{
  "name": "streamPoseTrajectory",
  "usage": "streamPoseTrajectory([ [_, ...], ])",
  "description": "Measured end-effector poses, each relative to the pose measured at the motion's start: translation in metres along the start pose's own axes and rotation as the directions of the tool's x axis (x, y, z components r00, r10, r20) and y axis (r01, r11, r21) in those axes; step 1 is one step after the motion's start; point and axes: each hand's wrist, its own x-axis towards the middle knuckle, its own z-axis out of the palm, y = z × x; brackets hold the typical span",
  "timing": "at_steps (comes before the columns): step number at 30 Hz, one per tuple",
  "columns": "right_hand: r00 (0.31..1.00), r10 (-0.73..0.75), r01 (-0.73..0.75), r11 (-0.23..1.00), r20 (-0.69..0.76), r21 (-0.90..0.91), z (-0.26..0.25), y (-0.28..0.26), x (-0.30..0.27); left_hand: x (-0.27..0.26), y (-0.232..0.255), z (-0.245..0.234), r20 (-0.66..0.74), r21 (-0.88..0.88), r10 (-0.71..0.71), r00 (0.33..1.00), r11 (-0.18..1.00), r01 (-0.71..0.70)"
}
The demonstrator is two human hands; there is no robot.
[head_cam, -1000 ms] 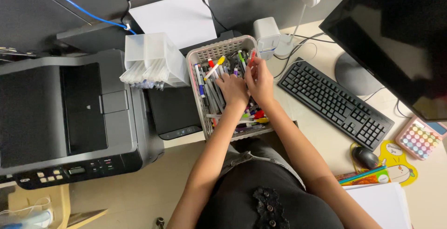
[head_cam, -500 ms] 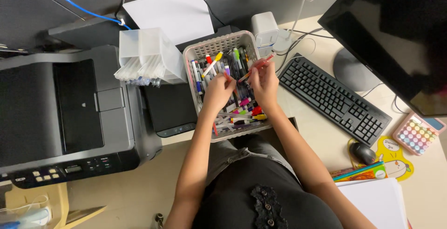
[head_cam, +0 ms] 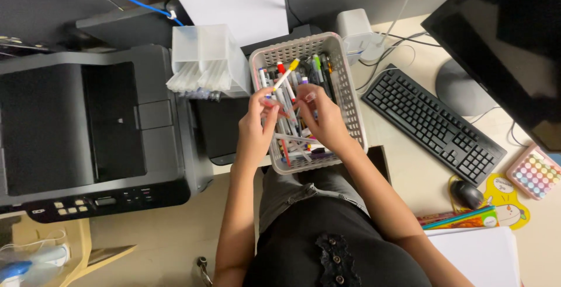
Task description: The person organizes pens by picking them up from a plastic basket and placing them into a clear plastic container with compartments. The person repeatedly sorts through the pens in the basket and arranges them in the container.
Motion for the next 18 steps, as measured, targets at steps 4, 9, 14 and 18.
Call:
streamPoseTrajectory([
  [4,0.998,-0.056,0.057,0.995,-0.021,0.081,0.021,-0.018,0.004,-0.022,-0.019,-0.032,-0.04,0.003,0.107,0.993,0.994,-0.107],
  [9,0.991,-0.077,0.081,0.996,-0.109,0.035,0.054,-0.038,0.003,-0.044,-0.043,-0.079,-0.135,-0.043,0.191,0.972,0.979,-0.198],
  [14,0.961,-0.242,0.252,0.966,-0.138,0.064,0.097,-0.047,0.006,-0.045,-0.061,-0.122,-0.128,-0.022,0.347,0.929,0.936,-0.352],
  [18,0.94,-0.323,0.325,0.946,-0.107,-0.001,0.127,-0.044,0.008,-0.036,-0.064,-0.14,-0.086,0.009,0.423,0.902,0.905,-0.424],
])
